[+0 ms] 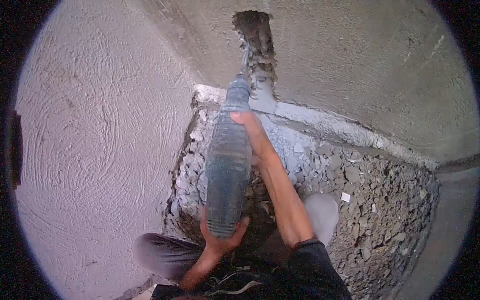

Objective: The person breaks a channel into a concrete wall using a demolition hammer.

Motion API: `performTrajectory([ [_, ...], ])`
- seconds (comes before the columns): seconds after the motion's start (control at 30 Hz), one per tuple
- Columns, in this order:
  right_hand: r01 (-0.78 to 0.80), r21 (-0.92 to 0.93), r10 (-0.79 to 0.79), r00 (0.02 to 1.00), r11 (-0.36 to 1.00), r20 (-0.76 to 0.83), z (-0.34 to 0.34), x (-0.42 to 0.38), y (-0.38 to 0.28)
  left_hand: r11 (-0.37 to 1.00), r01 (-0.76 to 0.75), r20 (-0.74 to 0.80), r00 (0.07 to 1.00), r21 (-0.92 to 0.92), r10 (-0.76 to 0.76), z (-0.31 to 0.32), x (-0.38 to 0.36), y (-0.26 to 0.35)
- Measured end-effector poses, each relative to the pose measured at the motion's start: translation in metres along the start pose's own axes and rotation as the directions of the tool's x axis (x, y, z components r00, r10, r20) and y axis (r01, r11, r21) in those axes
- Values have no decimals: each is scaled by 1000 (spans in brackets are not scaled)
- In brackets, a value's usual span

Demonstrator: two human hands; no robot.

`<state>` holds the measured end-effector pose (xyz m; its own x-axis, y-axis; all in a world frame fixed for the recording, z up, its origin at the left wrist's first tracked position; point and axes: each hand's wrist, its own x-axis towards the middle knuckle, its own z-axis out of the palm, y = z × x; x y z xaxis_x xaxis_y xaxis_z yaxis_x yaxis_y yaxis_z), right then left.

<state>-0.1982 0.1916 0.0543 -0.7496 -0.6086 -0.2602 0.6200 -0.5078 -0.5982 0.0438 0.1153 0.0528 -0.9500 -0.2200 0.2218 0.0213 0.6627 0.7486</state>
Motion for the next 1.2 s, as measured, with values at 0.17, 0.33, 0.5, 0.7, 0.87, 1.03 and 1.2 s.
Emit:
performTrajectory([
  [0.17,-53,45,56,996,998,-68,8,-2,-9,996,-10,-91,996,-84,2,9,2,-9],
  [0.33,22,29,-22,1000,999,6,-7,21,8,996,91,-45,995,5,-91,-4,18,-15],
  [0.5,79,100,-76,997,992,-30,9,42,24,986,156,-96,982,-60,-161,-31,29,-32],
  [0.7,185,26,-181,976,982,-117,25,44,20,971,166,-90,979,-172,-183,-39,34,-46],
  [0.87,187,27,-181,974,982,-139,45,47,16,938,310,-48,946,-155,-320,-59,41,-49],
  [1.03,215,10,-209,959,977,-190,61,65,24,860,292,-117,922,-418,-370,-82,64,-48],
  [1.2,167,-119,-196,931,979,-307,69,68,26,689,512,61,823,-513,-565,-95,62,-66],
])
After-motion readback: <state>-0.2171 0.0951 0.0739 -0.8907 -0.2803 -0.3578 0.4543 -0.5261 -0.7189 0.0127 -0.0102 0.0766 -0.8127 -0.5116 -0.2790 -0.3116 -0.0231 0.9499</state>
